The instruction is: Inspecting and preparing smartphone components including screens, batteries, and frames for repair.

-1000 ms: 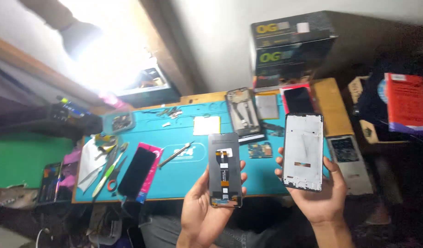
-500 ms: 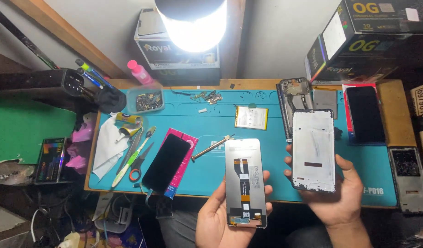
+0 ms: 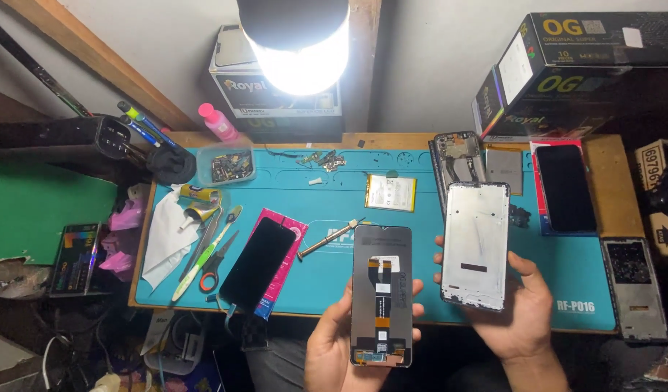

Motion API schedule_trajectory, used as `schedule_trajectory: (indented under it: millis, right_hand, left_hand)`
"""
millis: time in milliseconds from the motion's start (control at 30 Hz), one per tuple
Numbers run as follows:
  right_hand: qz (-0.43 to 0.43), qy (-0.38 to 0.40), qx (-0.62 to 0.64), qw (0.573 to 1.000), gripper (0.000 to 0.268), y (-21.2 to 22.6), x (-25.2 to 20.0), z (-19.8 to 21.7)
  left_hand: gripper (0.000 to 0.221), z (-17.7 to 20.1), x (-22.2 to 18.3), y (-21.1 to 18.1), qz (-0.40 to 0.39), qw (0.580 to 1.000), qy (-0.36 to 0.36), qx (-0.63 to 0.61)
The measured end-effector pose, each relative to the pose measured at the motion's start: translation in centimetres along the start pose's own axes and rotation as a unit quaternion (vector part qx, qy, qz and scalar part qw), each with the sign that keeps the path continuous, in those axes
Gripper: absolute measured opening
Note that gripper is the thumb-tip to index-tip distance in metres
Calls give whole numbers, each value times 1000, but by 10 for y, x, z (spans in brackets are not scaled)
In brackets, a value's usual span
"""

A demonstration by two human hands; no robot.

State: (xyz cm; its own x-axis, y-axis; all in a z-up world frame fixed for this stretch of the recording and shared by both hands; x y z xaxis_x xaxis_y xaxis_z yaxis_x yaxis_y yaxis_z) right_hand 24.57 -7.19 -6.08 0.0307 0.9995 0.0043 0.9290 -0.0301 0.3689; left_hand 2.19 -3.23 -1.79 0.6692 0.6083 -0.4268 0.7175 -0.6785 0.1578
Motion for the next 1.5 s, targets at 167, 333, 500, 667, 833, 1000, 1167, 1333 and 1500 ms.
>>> schedule_trajectory:
  millis: [167,333,500,667,833,1000,1167,1333,1500]
  right_hand:
    - [3,22,-7,1000,69,0,-6,-9]
    - [1,18,6,1000,69,-2,-16,-8]
    - [-69,-36,82,994,83,2,-33,-16]
    - [-112,-47,123,985,90,14,-43,-22]
    - [-170,-63,191,965,98,18,-47,-9]
    - [-114,-171,133,970,89,14,-25,-12]
    - [-74,-118,16,990,83,11,3,0]
    - [-72,-165,-58,982,87,4,15,-6]
    - [-58,-122,-148,980,71,-4,9,-24]
  left_hand:
    - [71,7,-8,-3,-22,997,10,77]
    - [72,20,-8,-7,-10,999,3,47]
    - [76,31,1,-24,-42,982,-131,127]
    - [78,53,16,-49,25,983,-158,95]
    - [88,50,30,-51,86,968,-176,157]
    - [81,31,38,-42,20,973,-167,158]
    - [63,-11,35,-13,-81,948,-93,293]
    - [59,-72,22,12,-118,834,-230,487]
    - [68,-73,9,15,-192,617,-89,758]
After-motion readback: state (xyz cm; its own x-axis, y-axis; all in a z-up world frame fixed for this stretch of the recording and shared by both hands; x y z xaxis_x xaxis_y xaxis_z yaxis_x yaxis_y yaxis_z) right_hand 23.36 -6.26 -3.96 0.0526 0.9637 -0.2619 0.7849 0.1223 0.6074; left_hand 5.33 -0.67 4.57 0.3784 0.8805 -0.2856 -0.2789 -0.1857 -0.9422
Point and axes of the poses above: each hand's wrist, its own x-axis towards the middle knuckle, its own z-axis out of the back of the hand, y = z × x, the point moved 1 cm from there along x, towards the middle knuckle, and after that the axes turned 14 degrees about y, right-handed, at the moved point
